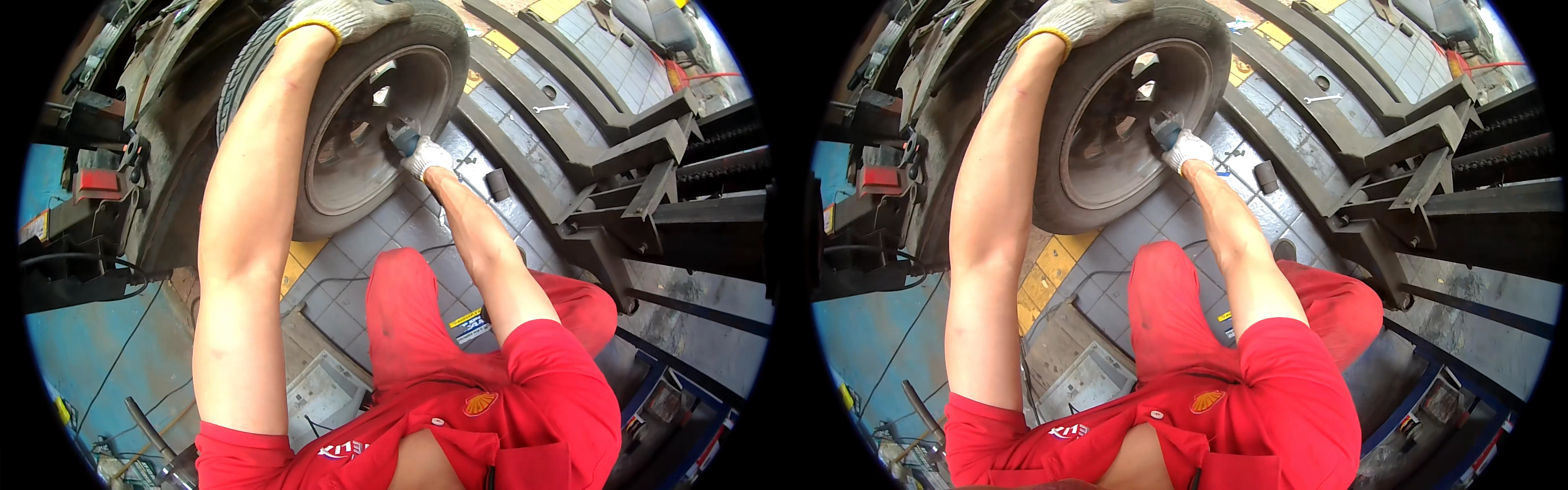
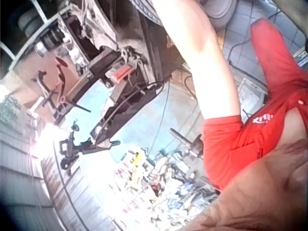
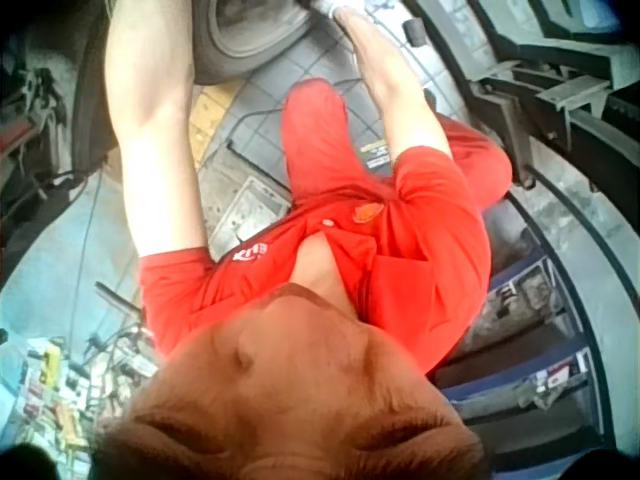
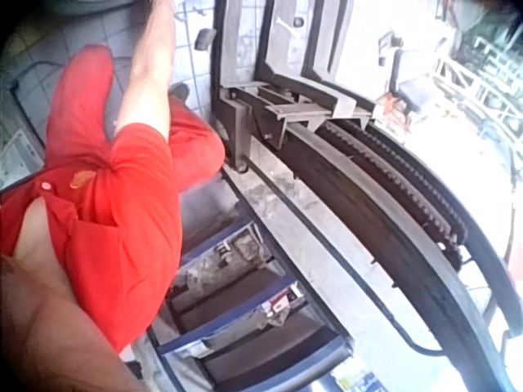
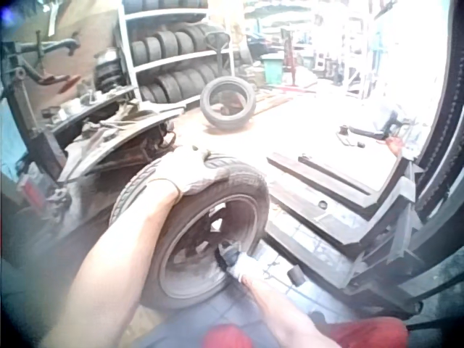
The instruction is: The person removes a car tire from a vehicle using a lug wrench and carries it to a tire changing machine. They then secure the tire to the machine using a clamp and use a power tool to remove the tire bead from the rim.
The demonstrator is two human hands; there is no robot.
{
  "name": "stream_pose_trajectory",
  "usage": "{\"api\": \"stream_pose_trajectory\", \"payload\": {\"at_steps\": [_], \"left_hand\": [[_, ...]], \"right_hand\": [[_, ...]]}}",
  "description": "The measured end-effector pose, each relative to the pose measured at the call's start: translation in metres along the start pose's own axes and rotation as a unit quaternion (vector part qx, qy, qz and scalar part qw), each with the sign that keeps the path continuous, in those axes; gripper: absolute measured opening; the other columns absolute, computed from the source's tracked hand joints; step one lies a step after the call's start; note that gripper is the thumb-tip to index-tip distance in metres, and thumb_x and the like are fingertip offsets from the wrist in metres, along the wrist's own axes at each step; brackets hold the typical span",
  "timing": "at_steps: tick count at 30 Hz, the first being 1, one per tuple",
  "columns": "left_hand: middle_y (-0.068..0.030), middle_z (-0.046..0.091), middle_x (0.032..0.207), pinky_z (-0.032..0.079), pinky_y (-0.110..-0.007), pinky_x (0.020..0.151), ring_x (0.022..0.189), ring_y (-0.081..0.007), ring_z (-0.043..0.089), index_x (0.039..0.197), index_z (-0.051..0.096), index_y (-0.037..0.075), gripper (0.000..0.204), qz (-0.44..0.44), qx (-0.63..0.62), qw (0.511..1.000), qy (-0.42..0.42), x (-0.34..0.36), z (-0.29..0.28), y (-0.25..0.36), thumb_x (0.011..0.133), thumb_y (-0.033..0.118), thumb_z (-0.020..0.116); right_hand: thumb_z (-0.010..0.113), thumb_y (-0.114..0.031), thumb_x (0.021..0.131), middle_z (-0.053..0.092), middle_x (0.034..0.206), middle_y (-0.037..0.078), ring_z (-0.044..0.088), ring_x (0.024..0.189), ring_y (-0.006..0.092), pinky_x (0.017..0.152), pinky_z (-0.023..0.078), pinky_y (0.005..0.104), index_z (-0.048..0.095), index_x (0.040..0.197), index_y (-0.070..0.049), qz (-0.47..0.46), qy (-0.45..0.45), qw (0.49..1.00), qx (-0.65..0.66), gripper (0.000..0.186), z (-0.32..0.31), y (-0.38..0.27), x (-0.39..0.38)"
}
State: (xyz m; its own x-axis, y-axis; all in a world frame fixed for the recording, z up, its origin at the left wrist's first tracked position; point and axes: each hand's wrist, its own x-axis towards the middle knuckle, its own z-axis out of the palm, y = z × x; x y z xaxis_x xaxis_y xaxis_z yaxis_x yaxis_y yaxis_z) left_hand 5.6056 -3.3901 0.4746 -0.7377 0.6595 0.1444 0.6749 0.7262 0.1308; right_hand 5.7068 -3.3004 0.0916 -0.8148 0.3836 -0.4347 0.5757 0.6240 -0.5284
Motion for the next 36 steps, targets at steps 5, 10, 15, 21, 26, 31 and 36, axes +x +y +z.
{"api": "stream_pose_trajectory", "payload": {"at_steps": [5, 10, 15, 21, 26, 31, 36], "left_hand": [[-0.0288, 0.067, 0.139, 0.049, -0.045, 0.115, 0.131, -0.0408, 0.065, 0.136, 0.070, -0.001, 0.084, -0.016, 0.021, 1.000, 0.007, 0.013, 0.009, 0.000, 0.086, 0.066, 0.069], [-0.0305, 0.063, 0.144, 0.048, -0.045, 0.115, 0.132, -0.0420, 0.063, 0.140, 0.068, -0.001, 0.086, -0.006, 0.004, 1.000, 0.007, 0.013, 0.016, -0.020, 0.087, 0.067, 0.069], [-0.0308, 0.064, 0.143, 0.049, -0.045, 0.114, 0.131, -0.0426, 0.064, 0.139, 0.068, -0.001, 0.086, -0.023, 0.034, 0.999, -0.005, 0.018, 0.011, -0.008, 0.087, 0.067, 0.068], [-0.0301, 0.068, 0.137, 0.049, -0.046, 0.114, 0.128, -0.0425, 0.066, 0.136, 0.071, -0.001, 0.084, 0.008, 0.034, 0.998, 0.048, 0.012, 0.022, -0.016, 0.087, 0.067, 0.067], [-0.0291, 0.067, 0.140, 0.048, -0.045, 0.116, 0.131, -0.0413, 0.065, 0.137, 0.070, 0.000, 0.084, -0.022, 0.028, 0.999, -0.016, 0.015, 0.016, -0.016, 0.087, 0.068, 0.066], [-0.0280, 0.067, 0.140, 0.047, -0.046, 0.117, 0.133, -0.0410, 0.063, 0.139, 0.070, 0.002, 0.084, -0.010, 0.040, 0.999, 0.011, 0.013, 0.013, -0.013, 0.088, 0.069, 0.065], [-0.0267, 0.066, 0.143, 0.047, -0.046, 0.117, 0.133, -0.0414, 0.063, 0.140, 0.069, 0.003, 0.083, -0.027, 0.025, 0.999, -0.003, 0.007, 0.006, -0.011, 0.088, 0.068, 0.064]], "right_hand": [[0.081, -0.047, 0.077, 0.073, 0.132, 0.024, 0.071, 0.124, 0.0366, 0.107, 0.056, 0.0431, 0.068, 0.139, -0.006, -0.030, -0.086, 0.995, -0.040, 0.076, 0.025, -0.005, -0.001], [0.083, -0.050, 0.076, 0.073, 0.131, 0.025, 0.071, 0.125, 0.0380, 0.106, 0.056, 0.0444, 0.068, 0.135, 0.000, 0.008, -0.017, 1.000, -0.008, 0.079, 0.014, -0.004, 0.000], [0.079, -0.043, 0.081, 0.074, 0.129, 0.025, 0.072, 0.122, 0.0388, 0.104, 0.057, 0.0468, 0.063, 0.139, 0.001, -0.045, -0.062, 0.995, -0.057, 0.074, 0.001, -0.022, 0.018], [0.072, -0.039, 0.088, 0.073, 0.134, 0.023, 0.071, 0.125, 0.0382, 0.106, 0.056, 0.0473, 0.061, 0.145, -0.004, -0.035, -0.028, 0.996, -0.082, 0.068, 0.010, -0.045, 0.037], [0.074, -0.044, 0.088, 0.071, 0.139, 0.020, 0.068, 0.131, 0.0372, 0.108, 0.055, 0.0472, 0.060, 0.149, -0.008, -0.055, -0.067, 0.996, -0.033, 0.073, 0.028, -0.052, 0.035], [0.074, -0.039, 0.087, 0.072, 0.136, 0.023, 0.069, 0.128, 0.0374, 0.108, 0.056, 0.0470, 0.065, 0.144, -0.006, -0.042, -0.030, 0.998, -0.033, 0.066, 0.012, -0.055, 0.037], [0.073, -0.034, 0.088, 0.074, 0.128, 0.025, 0.072, 0.123, 0.0381, 0.105, 0.057, 0.0471, 0.069, 0.135, -0.002, -0.072, -0.005, 0.994, -0.082, 0.057, 0.002, -0.039, 0.042]]}}
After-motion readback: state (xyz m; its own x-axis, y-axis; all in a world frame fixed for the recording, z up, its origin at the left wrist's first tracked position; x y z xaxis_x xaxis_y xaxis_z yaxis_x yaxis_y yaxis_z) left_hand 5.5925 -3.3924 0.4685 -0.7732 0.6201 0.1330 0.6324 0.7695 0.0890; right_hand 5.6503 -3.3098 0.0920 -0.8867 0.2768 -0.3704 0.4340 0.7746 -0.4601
